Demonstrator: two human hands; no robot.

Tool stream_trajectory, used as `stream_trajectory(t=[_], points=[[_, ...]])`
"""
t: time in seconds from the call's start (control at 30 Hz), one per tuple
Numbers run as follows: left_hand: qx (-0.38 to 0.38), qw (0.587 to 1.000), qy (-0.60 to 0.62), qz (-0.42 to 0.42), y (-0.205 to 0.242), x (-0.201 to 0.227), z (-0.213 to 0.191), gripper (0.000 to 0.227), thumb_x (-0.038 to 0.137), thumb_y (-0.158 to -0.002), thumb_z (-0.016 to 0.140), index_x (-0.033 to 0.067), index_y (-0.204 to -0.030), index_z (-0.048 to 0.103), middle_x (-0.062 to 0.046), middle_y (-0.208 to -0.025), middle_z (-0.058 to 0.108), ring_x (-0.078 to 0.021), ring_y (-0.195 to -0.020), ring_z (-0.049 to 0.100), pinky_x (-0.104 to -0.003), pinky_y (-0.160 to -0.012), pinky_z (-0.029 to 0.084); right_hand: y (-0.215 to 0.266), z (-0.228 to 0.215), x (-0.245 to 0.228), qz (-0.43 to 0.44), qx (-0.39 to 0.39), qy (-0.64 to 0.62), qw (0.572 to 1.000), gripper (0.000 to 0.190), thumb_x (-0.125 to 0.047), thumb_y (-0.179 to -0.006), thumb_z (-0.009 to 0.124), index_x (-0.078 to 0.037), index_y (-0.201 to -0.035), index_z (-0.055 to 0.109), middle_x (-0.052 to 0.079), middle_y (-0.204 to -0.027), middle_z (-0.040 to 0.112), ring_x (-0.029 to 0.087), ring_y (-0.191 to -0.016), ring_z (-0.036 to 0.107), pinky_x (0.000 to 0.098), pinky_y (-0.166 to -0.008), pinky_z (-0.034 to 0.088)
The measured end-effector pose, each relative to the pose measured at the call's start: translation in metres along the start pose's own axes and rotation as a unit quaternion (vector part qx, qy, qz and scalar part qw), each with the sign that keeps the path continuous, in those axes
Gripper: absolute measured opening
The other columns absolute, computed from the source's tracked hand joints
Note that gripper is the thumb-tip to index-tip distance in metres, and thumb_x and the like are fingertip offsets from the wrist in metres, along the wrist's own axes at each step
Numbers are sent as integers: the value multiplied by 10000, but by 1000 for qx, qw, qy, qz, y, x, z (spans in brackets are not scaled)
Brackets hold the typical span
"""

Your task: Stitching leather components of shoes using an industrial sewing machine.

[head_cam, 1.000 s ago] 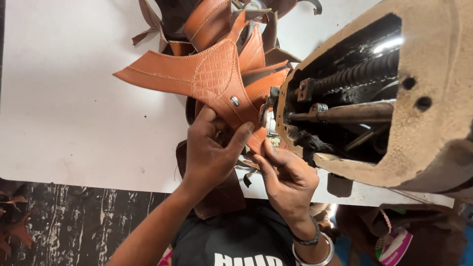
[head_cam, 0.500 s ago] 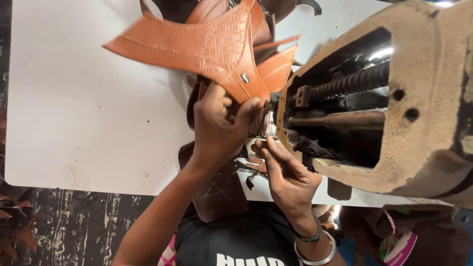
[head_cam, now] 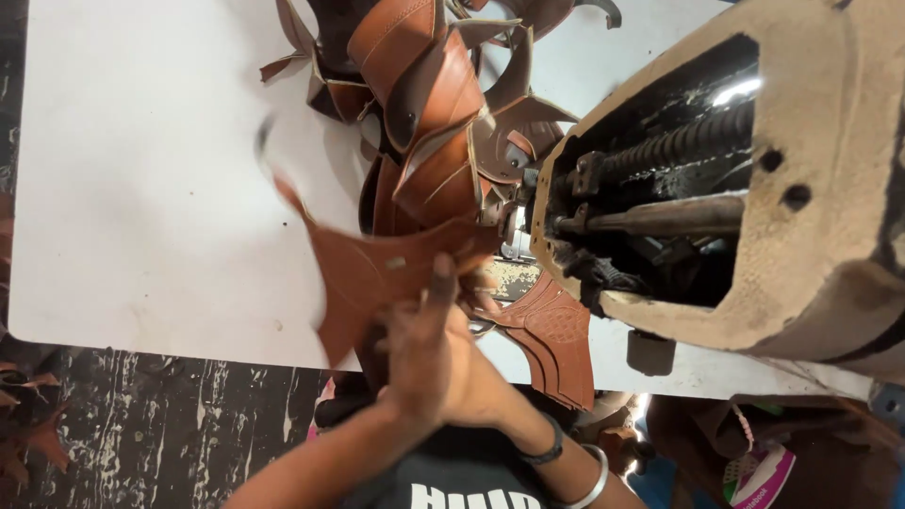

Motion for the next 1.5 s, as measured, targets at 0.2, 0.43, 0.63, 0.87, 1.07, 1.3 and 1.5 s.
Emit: stream_trajectory(t=[0.2,0.43,0.63,0.87,1.07,1.3,1.5], points=[[-123,911,307,-247,38,3,5,390,445,-1024,577,62,-978,636,-138,-1014,716,-213,-904,651,-362,-786,506,64,18,42,98,-86,-24,991,662,-172,-941,738,-83,-1524,437,157,-1548,506,254,-1444,468,405,-1164,389],[-360,854,-317,202,27,64,9,243,259,-992,746,70,-1102,640,-71,-1059,676,-246,-998,668,-356,-859,552,50,-76,-56,2,85,143,986,242,-46,-866,706,-15,-1105,699,125,-1167,673,228,-1062,668,331,-893,546],[-284,863,-365,203,0,62,16,123,168,-984,704,58,-1038,719,-84,-877,697,-235,-786,702,-328,-698,551,27,-77,-63,4,200,-85,976,29,10,-965,676,28,-965,700,83,-972,651,116,-802,615,242,-713,506],[-194,906,-372,49,-38,53,6,223,167,-942,680,-40,-877,731,-110,-559,622,-75,-481,547,-298,-447,450,13,-42,-53,44,205,-105,972,101,-46,-935,703,40,-986,706,52,-885,683,99,-763,676,235,-665,540],[-174,908,-378,49,-44,48,13,214,171,-934,687,-32,-909,749,-85,-547,603,-55,-479,465,-289,-437,384,8,-52,-67,7,214,2,977,148,-85,-935,732,5,-817,730,46,-740,694,92,-639,655,232,-566,507],[-174,903,-386,66,-54,44,5,181,150,-934,699,-24,-918,747,-113,-557,594,-125,-457,482,-318,-442,389,-9,-42,-70,-12,229,75,970,123,-58,-918,730,5,-813,750,42,-708,706,89,-623,631,237,-550,477],[-209,895,-346,187,-72,53,13,92,41,-967,610,-9,-980,687,-124,-835,697,-218,-665,690,-348,-621,531,-29,-43,-67,-40,273,69,959,59,7,-927,681,49,-935,721,45,-742,680,77,-648,626,224,-588,490]])
Point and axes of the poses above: each hand's wrist, its own y-axis away from the middle knuckle, its own z-axis out of the palm, x = y × z, the point moved 4 cm from there along -y, towards the middle knuckle
